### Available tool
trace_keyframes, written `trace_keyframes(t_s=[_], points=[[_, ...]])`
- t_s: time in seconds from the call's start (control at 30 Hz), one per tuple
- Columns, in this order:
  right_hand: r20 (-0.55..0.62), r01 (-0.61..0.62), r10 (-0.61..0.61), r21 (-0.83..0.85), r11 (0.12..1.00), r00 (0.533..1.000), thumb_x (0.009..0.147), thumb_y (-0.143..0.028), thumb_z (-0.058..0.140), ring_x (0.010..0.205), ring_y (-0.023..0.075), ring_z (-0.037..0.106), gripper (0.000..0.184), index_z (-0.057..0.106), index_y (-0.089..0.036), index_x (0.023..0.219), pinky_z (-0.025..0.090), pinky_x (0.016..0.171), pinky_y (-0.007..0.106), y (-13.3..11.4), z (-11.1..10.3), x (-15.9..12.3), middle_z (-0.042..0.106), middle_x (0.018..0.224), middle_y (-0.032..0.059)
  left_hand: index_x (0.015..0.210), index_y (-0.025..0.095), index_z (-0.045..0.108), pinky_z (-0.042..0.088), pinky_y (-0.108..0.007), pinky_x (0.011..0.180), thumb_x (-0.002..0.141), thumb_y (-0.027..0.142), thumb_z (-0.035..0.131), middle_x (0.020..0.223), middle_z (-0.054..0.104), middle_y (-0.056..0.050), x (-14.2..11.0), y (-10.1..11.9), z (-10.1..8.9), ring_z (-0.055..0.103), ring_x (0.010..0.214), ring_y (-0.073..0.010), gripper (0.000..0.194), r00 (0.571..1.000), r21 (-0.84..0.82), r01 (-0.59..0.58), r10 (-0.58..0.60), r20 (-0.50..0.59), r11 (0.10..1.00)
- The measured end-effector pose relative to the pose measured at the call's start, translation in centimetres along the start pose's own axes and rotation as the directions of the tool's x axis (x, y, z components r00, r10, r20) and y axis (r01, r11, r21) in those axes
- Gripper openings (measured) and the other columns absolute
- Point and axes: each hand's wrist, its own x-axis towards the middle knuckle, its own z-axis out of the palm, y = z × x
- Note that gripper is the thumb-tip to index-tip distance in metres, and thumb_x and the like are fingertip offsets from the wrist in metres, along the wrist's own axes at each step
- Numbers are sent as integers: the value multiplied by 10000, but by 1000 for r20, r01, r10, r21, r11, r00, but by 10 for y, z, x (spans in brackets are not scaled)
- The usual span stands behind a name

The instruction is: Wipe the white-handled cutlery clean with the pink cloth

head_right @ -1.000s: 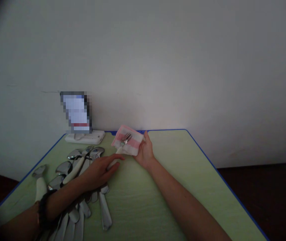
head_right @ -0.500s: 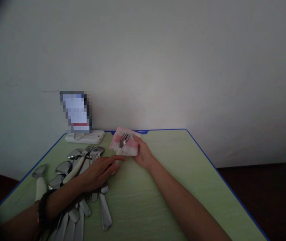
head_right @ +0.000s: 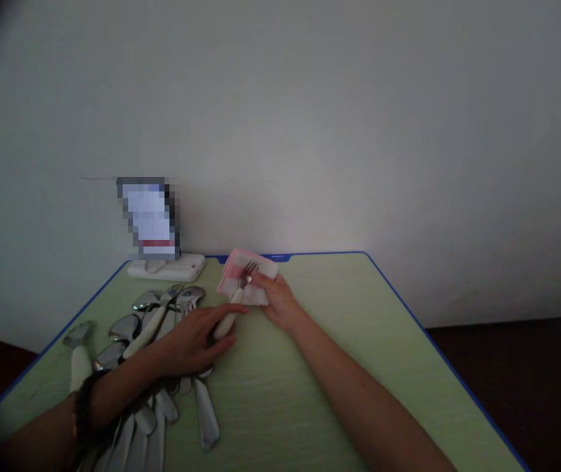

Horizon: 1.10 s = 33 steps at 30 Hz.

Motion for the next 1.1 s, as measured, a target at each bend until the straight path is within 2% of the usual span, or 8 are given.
trace_keyframes(t_s=[0.13,0.4,0.57,0.73,0.93,1.1], points=[[-52,40,-39,24,999,998,546,-220,766,636,123,600,289,639,-156,797,477,630,248,1,0,2,680,723,0,1359,203,269,416,-266,719,825,223,458,832,622,-2,-1,0,-1,567,729,-154,567,998,-91,-53,56,27,994],[-32,29,-28,12,1000,999,580,-211,745,640,126,598,284,625,-158,832,468,625,253,2,-2,3,678,739,5,1403,192,201,415,-259,677,900,311,388,870,632,-41,0,-5,4,565,703,-159,550,999,-69,14,-12,41,997],[-18,-49,48,-57,997,999,588,-205,739,568,106,571,220,622,-142,763,440,571,232,1,-3,2,657,657,-6,1380,195,287,395,-261,637,892,368,406,725,613,-20,1,-4,3,555,657,-170,531,999,-2,32,-32,41,999],[-14,-44,44,-63,997,999,567,-208,746,567,108,571,237,627,-140,760,441,580,237,1,-2,0,660,656,-6,1293,229,434,374,-235,612,893,347,401,663,578,11,1,-1,0,541,622,-140,419,999,-8,-22,22,31,1000],[-25,-40,39,-53,998,999,575,-194,739,534,103,551,203,616,-145,729,427,550,235,0,0,0,642,617,-17,1310,199,400,381,-230,615,819,253,484,624,553,33,0,0,0,513,576,-125,501,998,-30,-65,65,-2,997],[-29,-48,47,-50,998,999,588,-190,732,538,103,558,194,615,-144,735,437,563,236,1,-1,1,647,623,-16,1308,214,401,373,-233,602,853,299,457,640,560,25,1,-1,1,519,587,-131,467,999,-13,-42,43,15,999]])
